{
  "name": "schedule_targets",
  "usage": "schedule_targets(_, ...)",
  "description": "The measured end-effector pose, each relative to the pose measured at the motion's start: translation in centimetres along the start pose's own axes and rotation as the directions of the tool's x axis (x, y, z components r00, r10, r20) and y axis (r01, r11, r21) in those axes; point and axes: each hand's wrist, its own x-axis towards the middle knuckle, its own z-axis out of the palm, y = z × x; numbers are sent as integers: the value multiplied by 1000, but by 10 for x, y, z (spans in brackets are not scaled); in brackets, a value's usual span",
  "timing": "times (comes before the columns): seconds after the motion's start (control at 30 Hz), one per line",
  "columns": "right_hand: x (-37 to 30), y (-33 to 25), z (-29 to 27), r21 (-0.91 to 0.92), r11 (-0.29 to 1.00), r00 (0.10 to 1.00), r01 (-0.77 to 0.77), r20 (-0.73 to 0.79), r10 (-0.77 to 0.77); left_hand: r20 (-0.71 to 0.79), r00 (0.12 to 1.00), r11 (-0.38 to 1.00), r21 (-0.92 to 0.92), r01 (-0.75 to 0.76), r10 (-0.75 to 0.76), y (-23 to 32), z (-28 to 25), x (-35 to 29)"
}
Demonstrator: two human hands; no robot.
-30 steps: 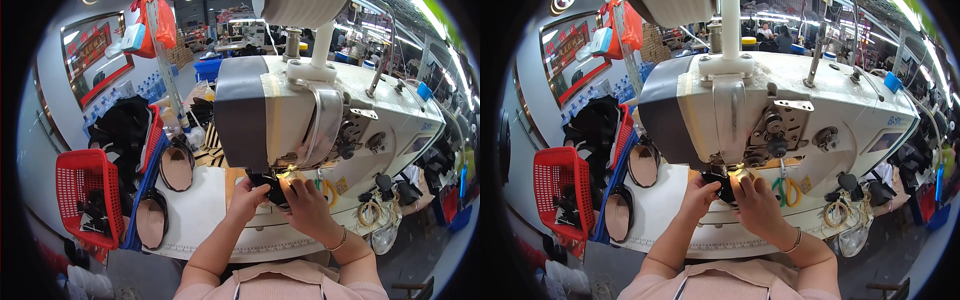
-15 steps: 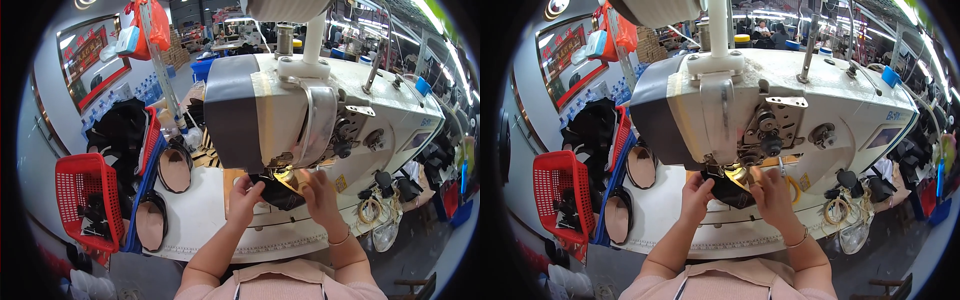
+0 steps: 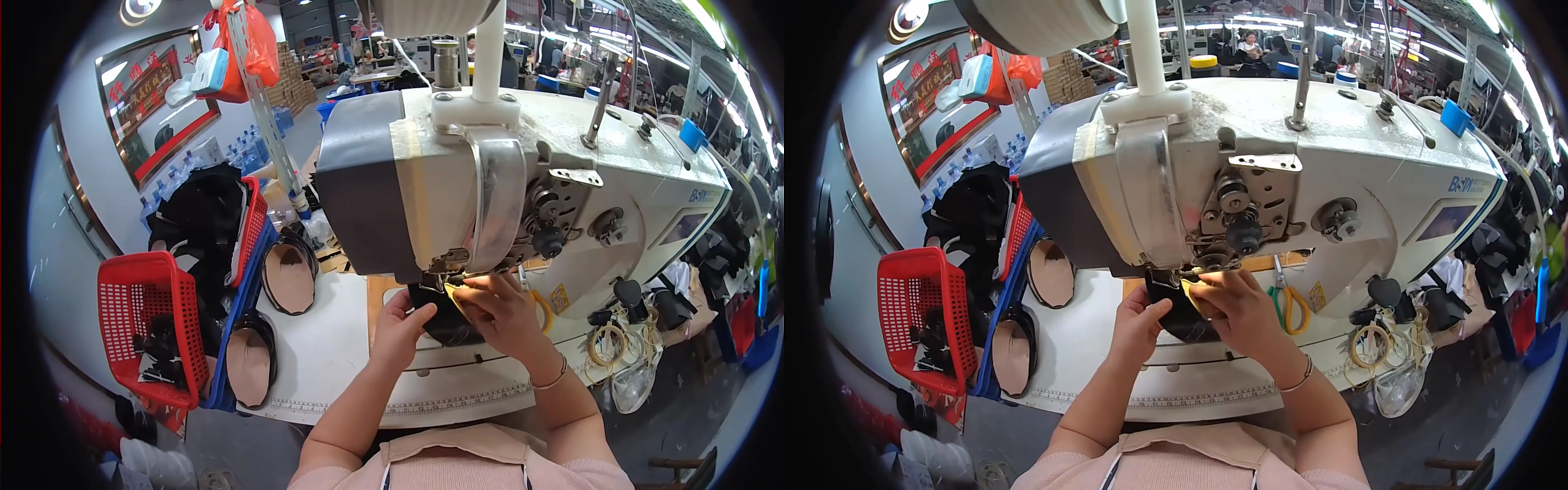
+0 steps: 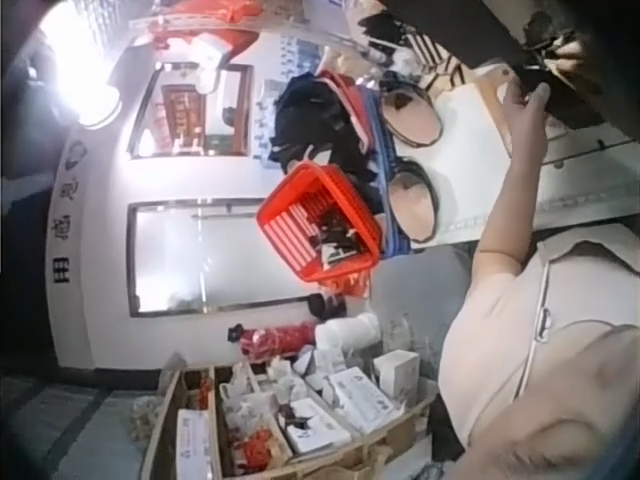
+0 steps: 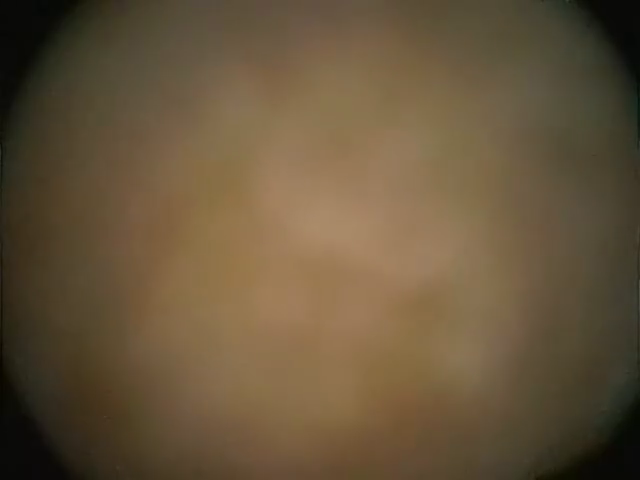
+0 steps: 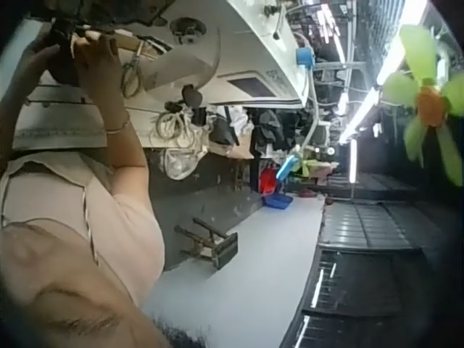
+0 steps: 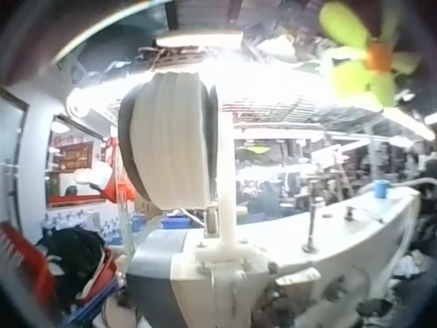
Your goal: Stitching the upper components of a shoe using an industrial sewing machine.
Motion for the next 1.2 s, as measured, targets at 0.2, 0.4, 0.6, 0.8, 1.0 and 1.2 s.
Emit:
schedule_targets(0.2,-17,4,7,6,990,952,-143,-273,139,-6,990,990,-9,142,-142,6,-7,4)
schedule_targets(0.4,-11,3,8,-74,978,954,-193,-248,169,22,994,994,-35,104,-104,0,-14,4)
schedule_targets(0.6,-28,-9,14,185,952,940,-244,-197,279,38,999,998,60,2,-4,2,-9,2)
schedule_targets(0.8,-20,-17,8,364,756,838,-544,270,473,43,999,997,81,18,-21,4,-13,6)
schedule_targets(1.0,-20,-17,12,397,707,810,-585,307,499,32,990,990,36,134,-135,14,-11,12)
schedule_targets(1.2,-18,-26,0,330,751,815,-572,330,475,17,991,989,-59,134,-133,1,-14,13)
